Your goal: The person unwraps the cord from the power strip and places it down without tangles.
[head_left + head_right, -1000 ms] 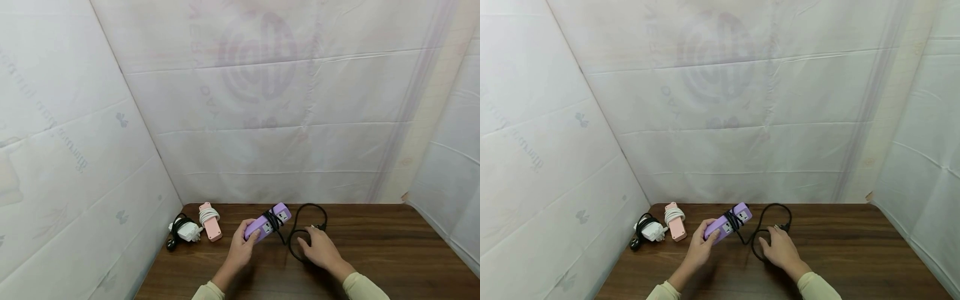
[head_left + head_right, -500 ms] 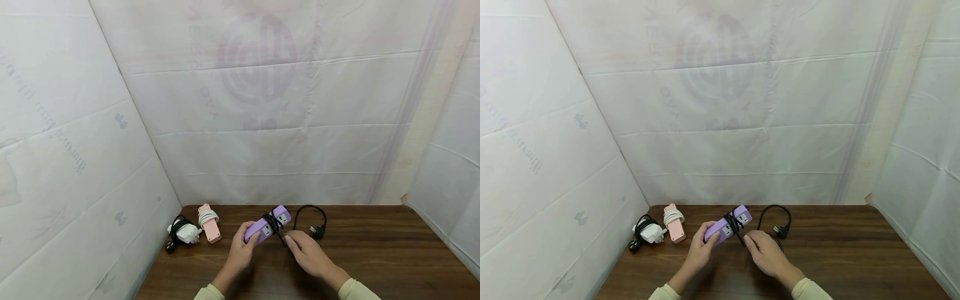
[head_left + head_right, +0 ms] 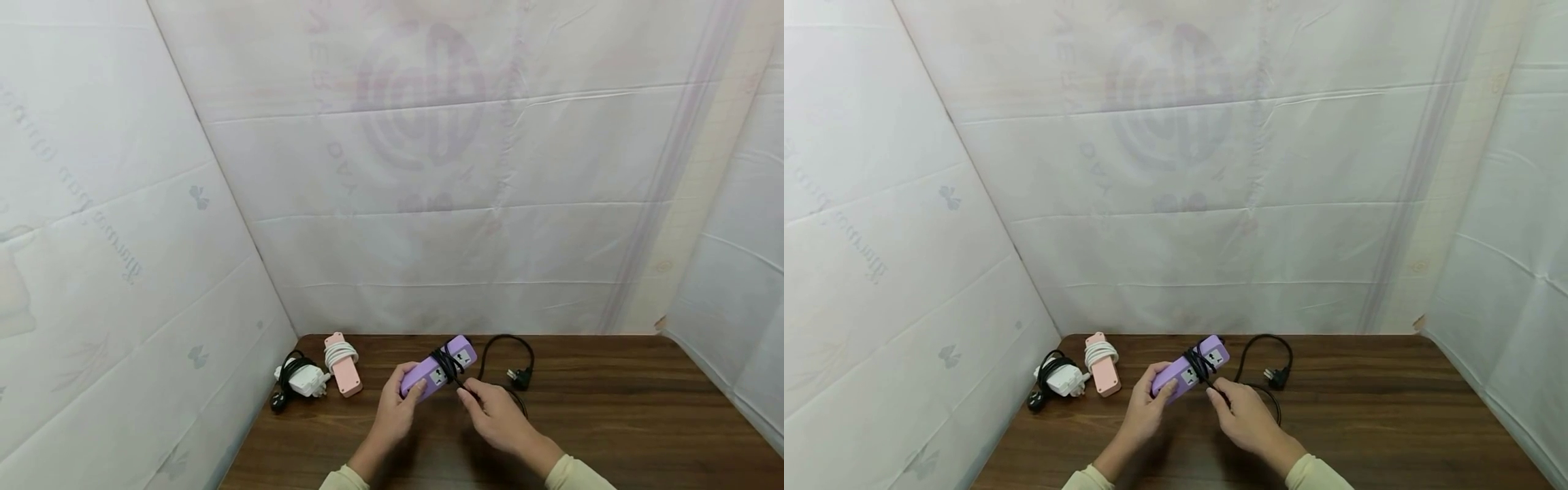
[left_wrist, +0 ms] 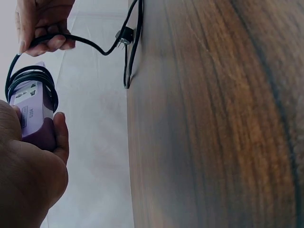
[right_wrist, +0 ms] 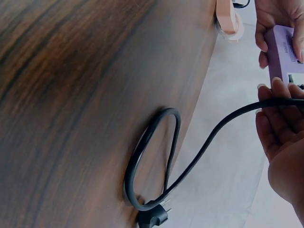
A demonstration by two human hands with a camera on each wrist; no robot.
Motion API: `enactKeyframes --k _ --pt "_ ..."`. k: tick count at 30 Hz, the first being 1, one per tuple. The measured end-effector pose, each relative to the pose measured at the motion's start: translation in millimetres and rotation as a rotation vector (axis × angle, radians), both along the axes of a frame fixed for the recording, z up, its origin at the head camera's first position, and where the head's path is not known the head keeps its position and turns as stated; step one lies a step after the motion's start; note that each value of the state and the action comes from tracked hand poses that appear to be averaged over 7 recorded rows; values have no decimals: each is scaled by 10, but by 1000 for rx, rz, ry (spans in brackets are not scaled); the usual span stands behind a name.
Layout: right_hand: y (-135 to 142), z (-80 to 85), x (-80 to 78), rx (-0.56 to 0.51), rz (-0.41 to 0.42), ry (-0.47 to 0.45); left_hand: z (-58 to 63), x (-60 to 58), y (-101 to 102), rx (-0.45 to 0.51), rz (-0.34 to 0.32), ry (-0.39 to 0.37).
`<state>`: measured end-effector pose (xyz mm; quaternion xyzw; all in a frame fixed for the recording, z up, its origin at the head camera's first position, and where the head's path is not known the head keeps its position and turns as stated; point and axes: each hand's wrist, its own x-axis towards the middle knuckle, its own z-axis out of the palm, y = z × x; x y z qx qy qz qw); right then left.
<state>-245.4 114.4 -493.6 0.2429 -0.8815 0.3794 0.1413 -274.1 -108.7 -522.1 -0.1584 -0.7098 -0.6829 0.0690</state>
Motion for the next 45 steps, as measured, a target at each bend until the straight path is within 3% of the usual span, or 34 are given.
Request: enactKeyframes --k 10,28,41,45 --pt "8 35 4 5 -12 91 11 -7 33 12 -7 -38" --pt "35 65 -6 26 -78 203 8 -38 33 3 -9 -28" --pt "43 66 -26 31 -108 201 3 -39 10 15 -13 -38" --pt "50 69 -19 31 -130 239 1 -38 5 10 -18 -36"
